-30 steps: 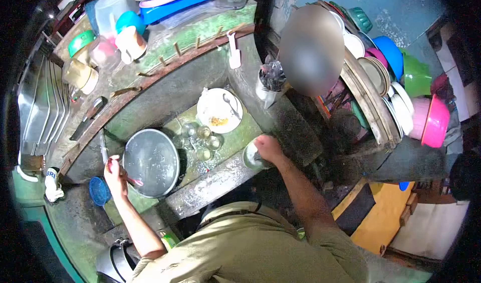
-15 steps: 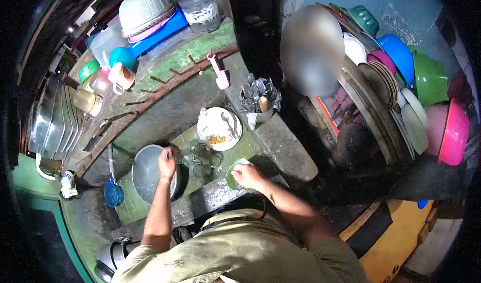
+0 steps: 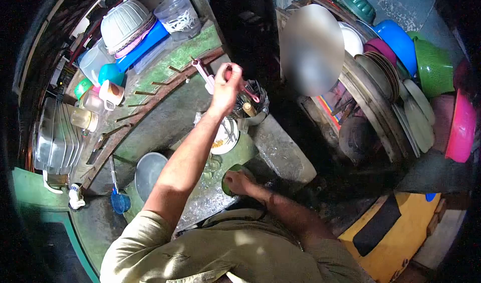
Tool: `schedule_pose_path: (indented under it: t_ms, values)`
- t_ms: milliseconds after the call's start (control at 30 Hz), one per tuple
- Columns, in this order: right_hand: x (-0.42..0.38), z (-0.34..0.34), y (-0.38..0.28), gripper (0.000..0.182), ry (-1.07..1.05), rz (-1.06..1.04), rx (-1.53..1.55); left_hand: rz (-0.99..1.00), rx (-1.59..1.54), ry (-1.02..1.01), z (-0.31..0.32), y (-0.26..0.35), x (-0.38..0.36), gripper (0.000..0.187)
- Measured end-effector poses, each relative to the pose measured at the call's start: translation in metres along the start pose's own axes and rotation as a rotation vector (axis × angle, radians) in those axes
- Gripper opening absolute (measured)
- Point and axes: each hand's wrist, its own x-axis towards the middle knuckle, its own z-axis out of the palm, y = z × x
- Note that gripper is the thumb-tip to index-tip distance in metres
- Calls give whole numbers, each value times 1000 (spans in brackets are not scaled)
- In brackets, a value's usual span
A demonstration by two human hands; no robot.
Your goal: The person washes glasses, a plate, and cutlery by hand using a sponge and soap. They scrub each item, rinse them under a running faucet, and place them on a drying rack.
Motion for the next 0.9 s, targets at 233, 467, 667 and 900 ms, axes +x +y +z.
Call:
schedule_pose_path:
  t_ms: [233, 467, 667, 900]
  values:
    - [4, -2, 8, 20, -69, 10, 96, 141, 391, -283, -13, -26, -7, 44]
    - [10, 8, 13, 19, -29, -16, 7, 401, 816, -781, -36, -1, 2, 64]
    - [5, -3, -4, 22, -78, 53, -168, -72, 458, -125, -161, 4, -65, 36]
    - [9, 10, -7, 64, -505, 297, -631, -811, 1285, -506, -324, -110, -302, 70]
